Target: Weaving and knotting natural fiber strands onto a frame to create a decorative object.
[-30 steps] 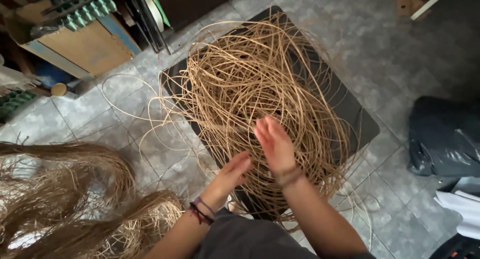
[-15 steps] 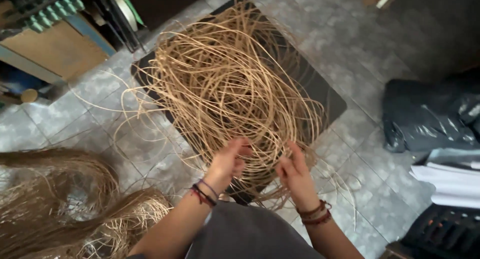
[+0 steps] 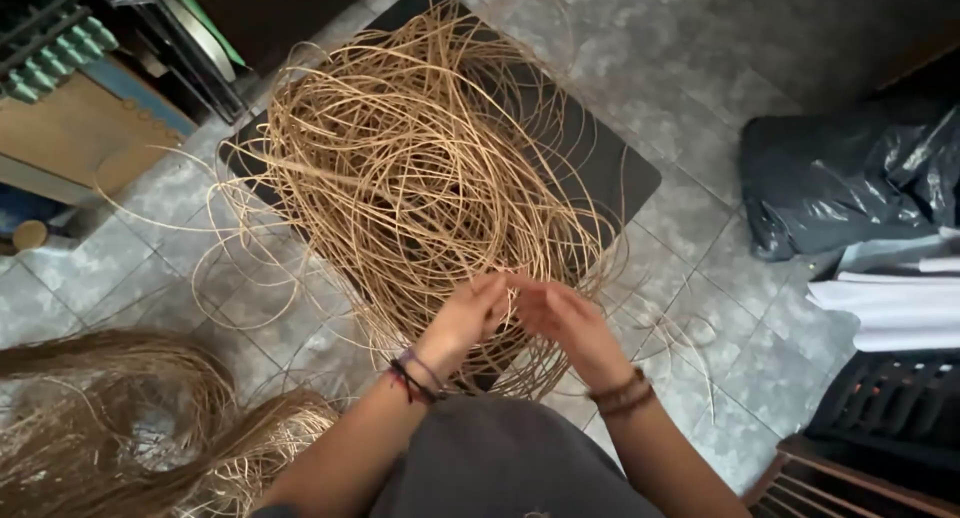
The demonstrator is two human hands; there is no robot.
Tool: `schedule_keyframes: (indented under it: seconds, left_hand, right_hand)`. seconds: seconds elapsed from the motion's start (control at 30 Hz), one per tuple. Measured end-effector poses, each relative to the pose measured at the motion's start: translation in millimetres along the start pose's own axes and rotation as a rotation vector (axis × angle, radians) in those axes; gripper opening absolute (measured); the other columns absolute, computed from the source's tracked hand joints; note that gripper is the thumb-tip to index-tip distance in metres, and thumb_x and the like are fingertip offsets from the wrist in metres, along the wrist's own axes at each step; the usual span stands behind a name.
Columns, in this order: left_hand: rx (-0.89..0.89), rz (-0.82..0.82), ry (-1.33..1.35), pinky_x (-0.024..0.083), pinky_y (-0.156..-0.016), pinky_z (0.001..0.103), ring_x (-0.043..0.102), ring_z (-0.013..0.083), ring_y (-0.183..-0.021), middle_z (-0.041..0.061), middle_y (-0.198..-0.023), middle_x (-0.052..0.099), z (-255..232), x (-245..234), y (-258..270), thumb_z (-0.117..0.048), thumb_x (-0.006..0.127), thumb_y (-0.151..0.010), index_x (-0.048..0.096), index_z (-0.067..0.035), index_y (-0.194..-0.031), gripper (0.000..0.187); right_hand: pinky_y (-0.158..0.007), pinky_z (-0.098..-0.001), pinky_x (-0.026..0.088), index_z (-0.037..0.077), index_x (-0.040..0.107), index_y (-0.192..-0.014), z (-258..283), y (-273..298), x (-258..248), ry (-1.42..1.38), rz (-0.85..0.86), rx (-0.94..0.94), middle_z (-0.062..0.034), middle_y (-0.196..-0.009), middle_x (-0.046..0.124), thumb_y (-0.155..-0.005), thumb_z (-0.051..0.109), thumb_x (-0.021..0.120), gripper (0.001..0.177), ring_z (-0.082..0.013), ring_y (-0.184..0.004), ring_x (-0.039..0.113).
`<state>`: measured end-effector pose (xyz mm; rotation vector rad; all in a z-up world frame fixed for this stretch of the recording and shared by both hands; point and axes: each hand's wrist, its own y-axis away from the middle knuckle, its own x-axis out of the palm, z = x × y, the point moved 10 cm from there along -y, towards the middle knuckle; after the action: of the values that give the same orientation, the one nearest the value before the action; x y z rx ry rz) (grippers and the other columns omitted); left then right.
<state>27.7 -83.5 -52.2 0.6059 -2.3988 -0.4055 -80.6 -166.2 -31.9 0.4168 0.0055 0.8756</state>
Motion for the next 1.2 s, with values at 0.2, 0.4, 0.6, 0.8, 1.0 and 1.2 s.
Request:
schedule_keyframes:
  seconds: [0.2,0.4,0.6,0.8,1.0,1.2]
  left_hand:
    - [-0.069,0.182,-0.264,0.026,-0.033,0.019,0.037,0.0084,-0.034,0.000,-0.055,0.043,15.2,1.6,14.1,-0.024,0.040,-0.112,0.068,-0.002,-0.112,0.035]
    - [-0.047,0.110,-0.634,0.054,-0.094,0.039,0.072,0.0303,-0.103,0.018,-0.103,0.077,-43.0,0.0,29.2,-0.031,0.051,-0.105,0.073,-0.010,-0.126,0.037]
    - [0.002,0.042,0.132,0.062,-0.078,0.037,0.072,0.0228,-0.080,0.013,-0.088,0.071,-70.0,11.5,-6.7,-0.022,0.032,-0.112,0.057,-0.001,-0.143,0.045]
    - [0.120,-0.132,-0.132,0.042,-0.050,0.023,0.065,0.0184,-0.054,0.005,-0.059,0.063,-18.4,-47.0,-21.4,-0.026,0.033,-0.112,0.061,-0.010,-0.086,0.041]
    - [0.135,0.374,-0.766,0.049,-0.062,0.041,0.061,0.0330,-0.066,0.017,-0.072,0.067,65.1,42.1,21.0,-0.022,0.048,-0.104,0.068,-0.005,-0.093,0.029]
    - [0.211,0.154,-0.416,0.034,-0.116,0.059,0.038,0.0437,-0.145,0.029,-0.152,0.045,16.7,44.1,90.8,-0.020,0.080,-0.081,0.032,0.002,-0.156,0.091]
  right_hand:
    - [-0.086,-0.0386,0.055,0.011,0.069,-0.112,23.4,-57.8,-14.6,-0.607,-0.053,-0.039,-0.0104,-0.095,0.074,-0.104,0.033,0.058,0.026,-0.0273,-0.091,0.075]
    - [-0.035,-0.0204,0.028,0.005,0.062,-0.099,35.3,-37.3,-28.0,-0.145,-0.119,-0.273,0.0012,-0.047,0.040,-0.110,0.020,0.042,0.028,-0.0091,-0.036,0.040]
    - [-0.050,-0.0337,0.053,0.007,0.071,-0.093,-13.5,-5.9,28.2,0.633,0.243,-0.062,-0.0132,-0.061,0.069,-0.105,0.023,0.053,0.026,-0.0256,-0.052,0.067]
    - [-0.042,-0.0264,0.046,0.008,0.073,-0.090,22.8,-15.7,0.4,0.428,-0.044,-0.092,-0.0076,-0.055,0.062,-0.107,0.022,0.047,0.035,-0.0179,-0.045,0.057]
    - [-0.086,-0.0445,0.061,0.001,0.057,-0.097,36.5,-20.1,57.7,-0.005,0.125,-0.047,-0.0308,-0.114,0.074,-0.109,0.023,0.041,0.030,-0.0381,-0.103,0.075]
    - [-0.036,-0.0188,0.029,-0.003,0.063,-0.102,18.1,38.0,64.8,0.295,0.242,-0.271,-0.0010,-0.048,0.044,-0.109,0.014,0.044,0.026,-0.0069,-0.038,0.038]
